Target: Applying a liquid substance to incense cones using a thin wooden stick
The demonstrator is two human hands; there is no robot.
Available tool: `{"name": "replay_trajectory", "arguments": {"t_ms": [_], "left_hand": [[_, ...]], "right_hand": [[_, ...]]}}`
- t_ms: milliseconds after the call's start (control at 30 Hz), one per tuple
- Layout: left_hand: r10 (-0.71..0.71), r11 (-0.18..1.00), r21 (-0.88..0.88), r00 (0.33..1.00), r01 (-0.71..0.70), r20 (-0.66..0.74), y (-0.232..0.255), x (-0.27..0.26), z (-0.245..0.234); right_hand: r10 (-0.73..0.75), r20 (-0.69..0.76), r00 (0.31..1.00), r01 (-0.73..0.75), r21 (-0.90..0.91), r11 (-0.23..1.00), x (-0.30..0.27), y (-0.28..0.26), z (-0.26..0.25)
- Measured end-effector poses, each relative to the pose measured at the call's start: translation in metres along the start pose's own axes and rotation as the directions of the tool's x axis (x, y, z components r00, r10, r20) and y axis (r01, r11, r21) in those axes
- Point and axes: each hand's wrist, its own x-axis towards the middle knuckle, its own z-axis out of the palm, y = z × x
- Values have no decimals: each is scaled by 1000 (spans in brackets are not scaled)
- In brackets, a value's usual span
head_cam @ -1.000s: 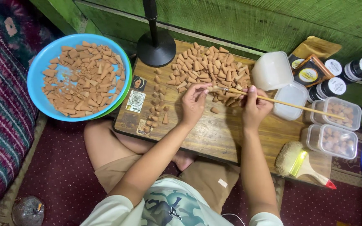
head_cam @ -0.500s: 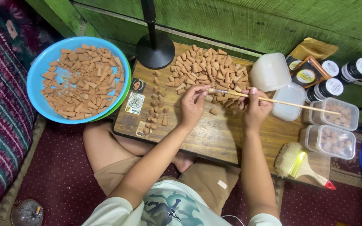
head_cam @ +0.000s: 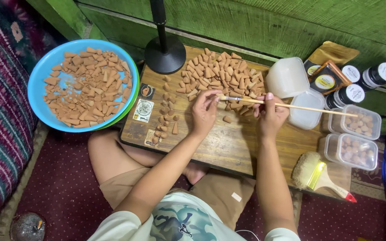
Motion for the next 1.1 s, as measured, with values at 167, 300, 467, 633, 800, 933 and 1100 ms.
{"name": "replay_trajectory", "arguments": {"t_ms": [167,300,467,633,800,933,1100], "left_hand": [[22,999,30,1000,-22,-3,0,0,-1],[50,997,64,999,-50,-2,-9,0,-1],[41,998,51,999,-42,16,2,0,1],[17,1000,12,999,-18,27,0,-3,0],[-1,1000,-5,999,1,39,1,-1,0],[0,1000,27,999,-1,34,2,-2,-2],[-61,997,-49,998,62,18,-1,-1,-2]], "right_hand": [[-77,21,997,79,-132,988,2,0,-4],[-35,19,999,37,-127,991,5,4,-8],[-80,8,997,80,-152,985,2,-1,-5],[-123,2,992,118,-282,952,0,-3,-3],[-150,23,988,150,-295,943,2,-4,-3],[-109,-26,994,102,-192,976,-1,-4,-3],[-127,-38,991,114,-246,963,4,-4,-9]]}}
